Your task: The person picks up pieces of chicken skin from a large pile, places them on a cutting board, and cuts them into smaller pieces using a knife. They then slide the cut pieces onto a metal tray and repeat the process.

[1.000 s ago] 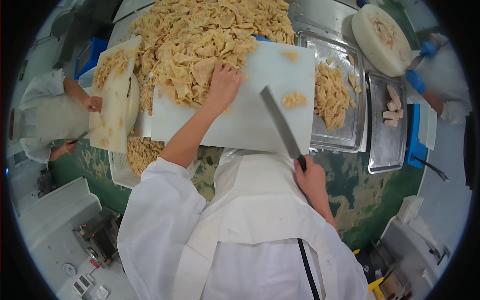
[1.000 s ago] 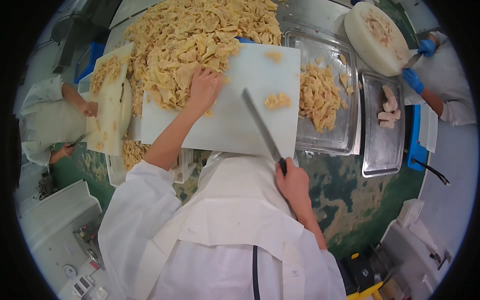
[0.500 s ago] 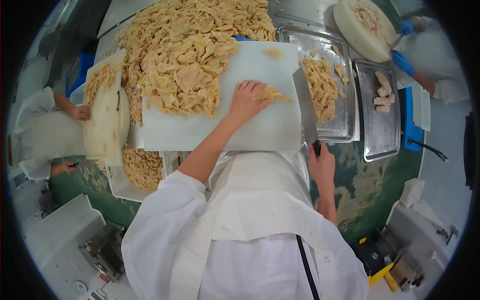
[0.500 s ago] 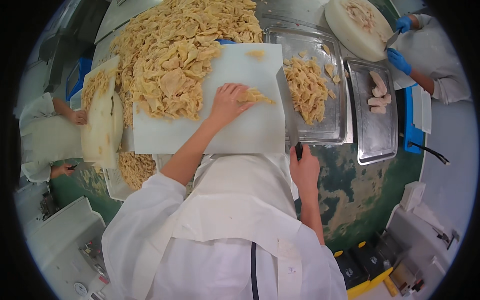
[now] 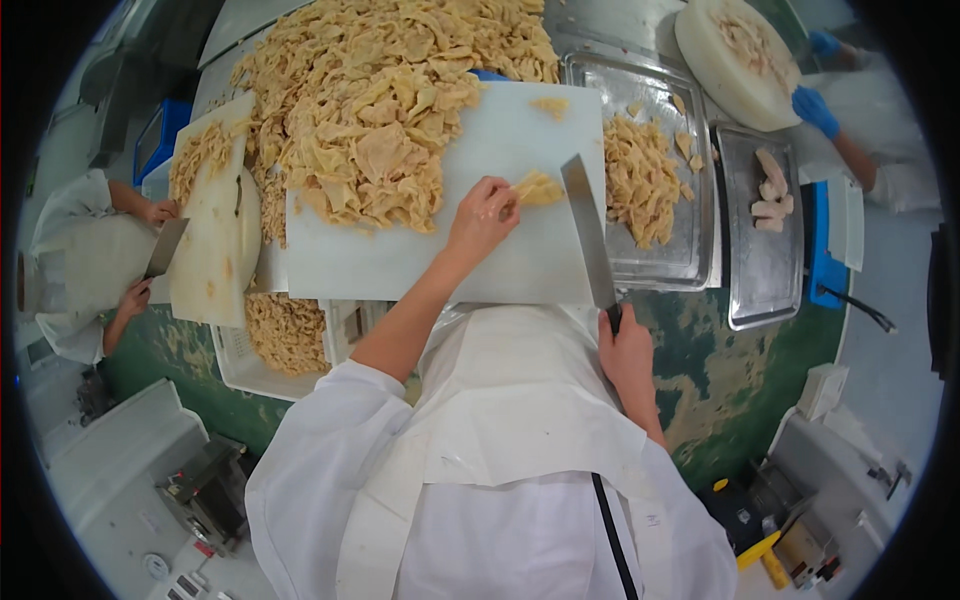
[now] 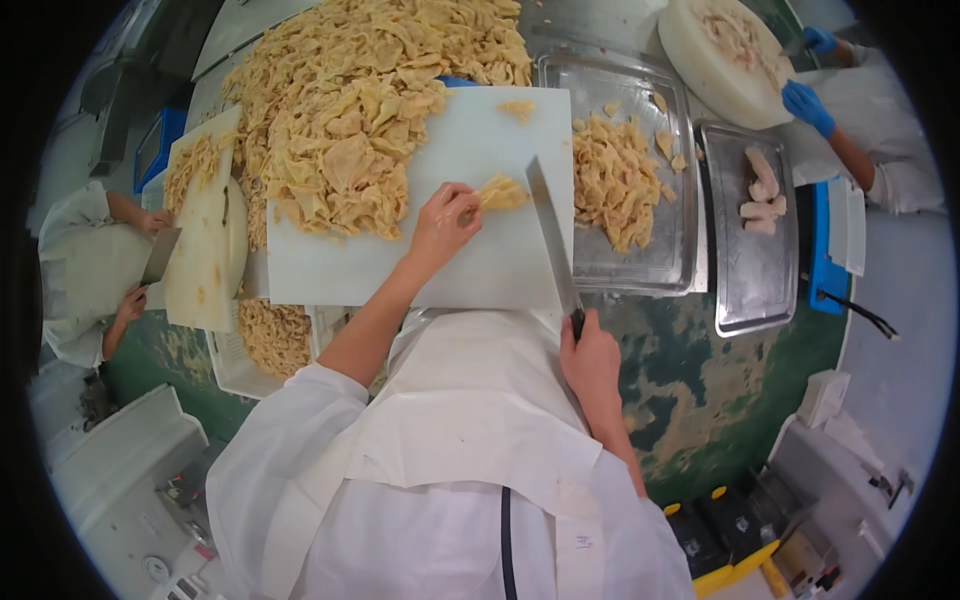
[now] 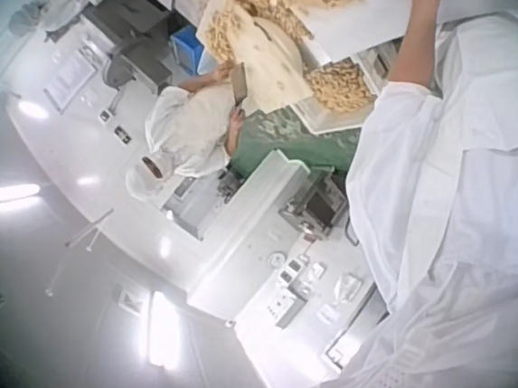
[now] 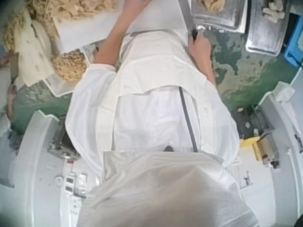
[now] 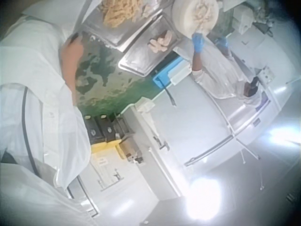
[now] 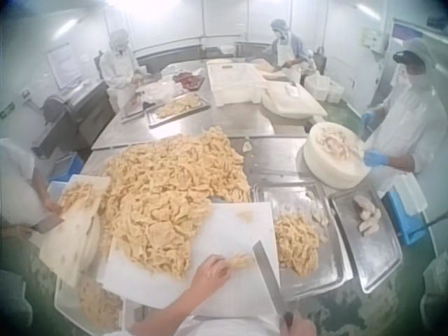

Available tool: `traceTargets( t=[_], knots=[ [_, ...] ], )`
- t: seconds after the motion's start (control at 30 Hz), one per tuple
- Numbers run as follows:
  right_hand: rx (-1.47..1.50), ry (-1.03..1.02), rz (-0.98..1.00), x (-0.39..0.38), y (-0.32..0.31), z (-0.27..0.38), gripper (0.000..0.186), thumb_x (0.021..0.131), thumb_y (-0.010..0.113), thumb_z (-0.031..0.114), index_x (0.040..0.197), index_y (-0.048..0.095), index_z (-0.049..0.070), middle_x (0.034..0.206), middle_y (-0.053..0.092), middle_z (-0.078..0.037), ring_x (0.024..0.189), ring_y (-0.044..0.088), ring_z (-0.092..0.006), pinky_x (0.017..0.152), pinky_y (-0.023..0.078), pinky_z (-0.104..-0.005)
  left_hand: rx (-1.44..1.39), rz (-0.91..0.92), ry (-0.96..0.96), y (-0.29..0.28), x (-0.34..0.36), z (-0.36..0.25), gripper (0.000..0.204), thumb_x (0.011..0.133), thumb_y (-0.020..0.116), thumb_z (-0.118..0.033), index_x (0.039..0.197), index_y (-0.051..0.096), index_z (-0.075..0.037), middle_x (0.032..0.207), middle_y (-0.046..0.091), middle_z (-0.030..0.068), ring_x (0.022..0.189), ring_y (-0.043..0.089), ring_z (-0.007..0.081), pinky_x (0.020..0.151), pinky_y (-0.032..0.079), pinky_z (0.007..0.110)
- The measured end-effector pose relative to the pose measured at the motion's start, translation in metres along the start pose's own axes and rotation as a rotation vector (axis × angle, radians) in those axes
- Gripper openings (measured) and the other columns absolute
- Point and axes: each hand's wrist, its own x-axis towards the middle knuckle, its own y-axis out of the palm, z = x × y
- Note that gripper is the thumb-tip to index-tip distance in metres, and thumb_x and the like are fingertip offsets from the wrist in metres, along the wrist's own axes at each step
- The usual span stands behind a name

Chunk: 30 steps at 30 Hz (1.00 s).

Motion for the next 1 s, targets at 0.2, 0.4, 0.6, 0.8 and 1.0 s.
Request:
traceTargets(
  t=[0.2,0.4,0.6,0.8,1.0],
  knots=[
    [0.004,-0.005,-0.017,0.009,-0.030,0.021,0.025,0.096,0.056,0.026,0.090,0.054,0.002,0.064,0.062,-0.023,0.064,0.061,-0.0460,0.060,0.047,-0.0537,0.166,-0.130,0.118,-0.004,-0.005,0.003,0.021,0.073,0.075,-0.003,0.089,0.063,-0.008,0.096,0.064,0.0077,0.086,0.062,0.0276,0.076,0.051,0.039],
    [-0.007,-0.152,0.020,0.021,-0.008,0.032,0.024,0.095,0.057,0.026,0.090,0.054,0.003,0.063,0.062,-0.022,0.061,0.061,-0.0448,0.057,0.047,-0.0533,0.147,-0.169,0.095,-0.004,-0.014,0.006,0.021,0.073,0.076,-0.005,0.089,0.063,-0.009,0.090,0.065,0.0049,0.085,0.061,0.0266,0.074,0.049,0.039],
    [-0.056,-0.048,0.002,0.016,-0.004,0.019,0.022,0.096,0.057,0.025,0.092,0.055,0.003,0.065,0.063,-0.022,0.063,0.061,-0.0463,0.059,0.048,-0.0542,0.232,-0.161,0.131,-0.007,-0.016,0.007,0.016,0.074,0.075,-0.007,0.086,0.064,-0.011,0.087,0.065,0.0038,0.082,0.061,0.0242,0.073,0.047,0.037],
    [-0.023,-0.119,0.049,0.008,-0.017,0.038,0.021,0.095,0.058,0.024,0.092,0.054,0.003,0.063,0.061,-0.021,0.061,0.061,-0.0452,0.056,0.047,-0.0519,0.130,-0.120,0.096,-0.016,-0.018,0.006,0.013,0.075,0.074,-0.006,0.084,0.067,-0.012,0.083,0.065,0.0039,0.081,0.062,0.0233,0.073,0.047,0.037],
    [0.011,-0.167,0.097,0.004,0.008,0.040,0.021,0.095,0.058,0.024,0.093,0.054,0.003,0.063,0.061,-0.021,0.060,0.060,-0.0449,0.056,0.047,-0.0512,0.173,-0.209,0.042,-0.042,-0.018,0.012,0.014,0.075,0.074,-0.006,0.086,0.067,-0.011,0.084,0.066,0.0044,0.083,0.062,0.0245,0.075,0.047,0.038]
  ],
)
